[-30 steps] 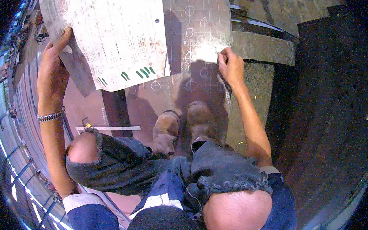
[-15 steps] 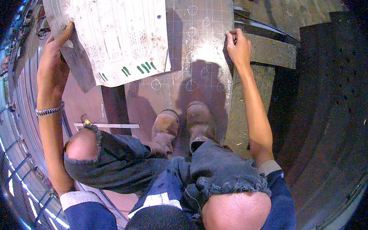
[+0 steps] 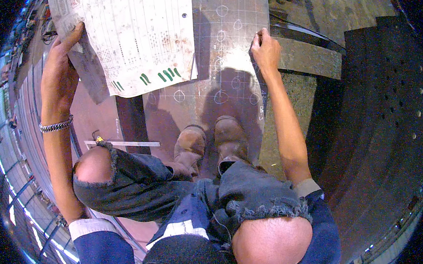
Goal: The person marks a large metal sheet with a piece of chalk while referencing a document held in the other hand. They occasionally adjust their position and the document, continuing to draw circles and lines on the metal surface.
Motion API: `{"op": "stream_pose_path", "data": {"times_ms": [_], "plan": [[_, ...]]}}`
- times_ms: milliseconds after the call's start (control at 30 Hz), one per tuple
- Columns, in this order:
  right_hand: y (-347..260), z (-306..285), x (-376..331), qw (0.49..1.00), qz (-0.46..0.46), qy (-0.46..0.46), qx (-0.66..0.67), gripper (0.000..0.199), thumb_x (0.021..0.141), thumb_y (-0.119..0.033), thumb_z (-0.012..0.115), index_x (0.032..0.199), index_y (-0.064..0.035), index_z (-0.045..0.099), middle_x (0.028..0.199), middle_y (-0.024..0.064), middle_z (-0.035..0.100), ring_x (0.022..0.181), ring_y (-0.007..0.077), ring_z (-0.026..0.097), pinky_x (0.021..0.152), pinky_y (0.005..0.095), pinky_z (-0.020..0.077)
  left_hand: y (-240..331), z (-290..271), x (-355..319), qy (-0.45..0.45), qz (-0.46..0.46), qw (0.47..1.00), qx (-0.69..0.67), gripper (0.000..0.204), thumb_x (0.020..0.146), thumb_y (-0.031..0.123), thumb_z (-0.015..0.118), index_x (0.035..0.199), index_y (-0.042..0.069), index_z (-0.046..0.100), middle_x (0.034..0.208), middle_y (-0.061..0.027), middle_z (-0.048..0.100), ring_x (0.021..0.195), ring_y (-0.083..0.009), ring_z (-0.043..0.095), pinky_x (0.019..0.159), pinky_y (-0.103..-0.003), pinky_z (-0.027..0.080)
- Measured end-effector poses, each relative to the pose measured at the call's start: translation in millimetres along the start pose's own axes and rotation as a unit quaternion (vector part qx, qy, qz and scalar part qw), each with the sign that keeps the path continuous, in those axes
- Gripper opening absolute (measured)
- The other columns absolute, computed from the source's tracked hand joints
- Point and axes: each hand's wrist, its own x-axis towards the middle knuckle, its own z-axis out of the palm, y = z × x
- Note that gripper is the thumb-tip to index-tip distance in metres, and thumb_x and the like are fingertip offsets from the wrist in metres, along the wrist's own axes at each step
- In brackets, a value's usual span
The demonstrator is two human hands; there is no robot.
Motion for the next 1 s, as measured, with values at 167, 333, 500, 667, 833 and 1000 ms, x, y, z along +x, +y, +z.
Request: {"op": "stream_pose_path", "data": {"times_ms": [167, 333, 500, 667, 833, 1000], "plan": [[-5, -6, -13, 0.998, -0.033, -0.042, -0.014, 0.013, 0.081, -0.016, 0.057, 0.085, -0.0038, 0.058, 0.071, 0.0212, 0.062, 0.068, 0.0394, 0.061, 0.062, 0.0479, 0.0468, 1, -7, 0, 0.004, -0.008, 1.000, -0.019, 0.033, 0.089, 0.018, 0.057, 0.114, -0.003, 0.052, 0.110, -0.0101, 0.061, 0.099, -0.0189, 0.059, 0.086, -0.031, 0.046], [0, -21, -9, 0.999, 0.025, -0.019, -0.036, 0.014, 0.081, -0.017, 0.058, 0.084, -0.0037, 0.058, 0.070, 0.0207, 0.062, 0.068, 0.0383, 0.062, 0.062, 0.0468, 0.0474, 7, -7, -7, -0.007, 0.005, 0.999, -0.038, 0.034, 0.089, 0.019, 0.058, 0.115, -0.002, 0.051, 0.111, -0.0106, 0.060, 0.101, -0.0187, 0.059, 0.087, -0.031, 0.046], [-1, -10, 18, 0.999, -0.026, -0.032, 0.032, 0.019, 0.080, -0.021, 0.061, 0.084, -0.0026, 0.061, 0.076, 0.0177, 0.065, 0.071, 0.0354, 0.063, 0.063, 0.0421, 0.0483, 7, -18, -3, 0.003, 0.013, 1.000, -0.024, 0.035, 0.089, 0.020, 0.059, 0.114, -0.002, 0.051, 0.112, -0.0105, 0.059, 0.101, -0.0195, 0.058, 0.087, -0.031, 0.046], [8, -34, 36, 0.989, 0.101, -0.033, 0.105, 0.020, 0.084, -0.024, 0.061, 0.091, -0.0049, 0.062, 0.071, 0.0090, 0.066, 0.067, 0.0181, 0.065, 0.062, 0.0313, 0.0479, 13, -22, -9, 0.021, 0.000, 0.999, -0.033, 0.036, 0.088, 0.019, 0.059, 0.116, -0.003, 0.050, 0.113, -0.0112, 0.059, 0.102, -0.0208, 0.058, 0.089, -0.031, 0.045], [4, -35, 22, 0.984, 0.107, -0.015, 0.138, 0.020, 0.085, -0.023, 0.060, 0.093, -0.0041, 0.060, 0.071, 0.0063, 0.067, 0.065, 0.0145, 0.064, 0.064, 0.0287, 0.0472, 14, -26, -12, 0.014, 0.013, 0.998, -0.057, 0.038, 0.088, 0.018, 0.059, 0.118, -0.004, 0.049, 0.115, -0.0124, 0.058, 0.103, -0.0217, 0.058, 0.090, -0.032, 0.044], [-8, -37, 11, 0.981, 0.129, -0.021, 0.141, 0.019, 0.087, -0.020, 0.057, 0.097, -0.0050, 0.060, 0.073, 0.0059, 0.068, 0.072, 0.0165, 0.065, 0.069, 0.0301, 0.0476, 20, -25, -17, 0.035, 0.021, 0.999, -0.031, 0.038, 0.088, 0.018, 0.059, 0.117, -0.005, 0.050, 0.115, -0.0118, 0.058, 0.102, -0.0209, 0.058, 0.090, -0.032, 0.044]]}}
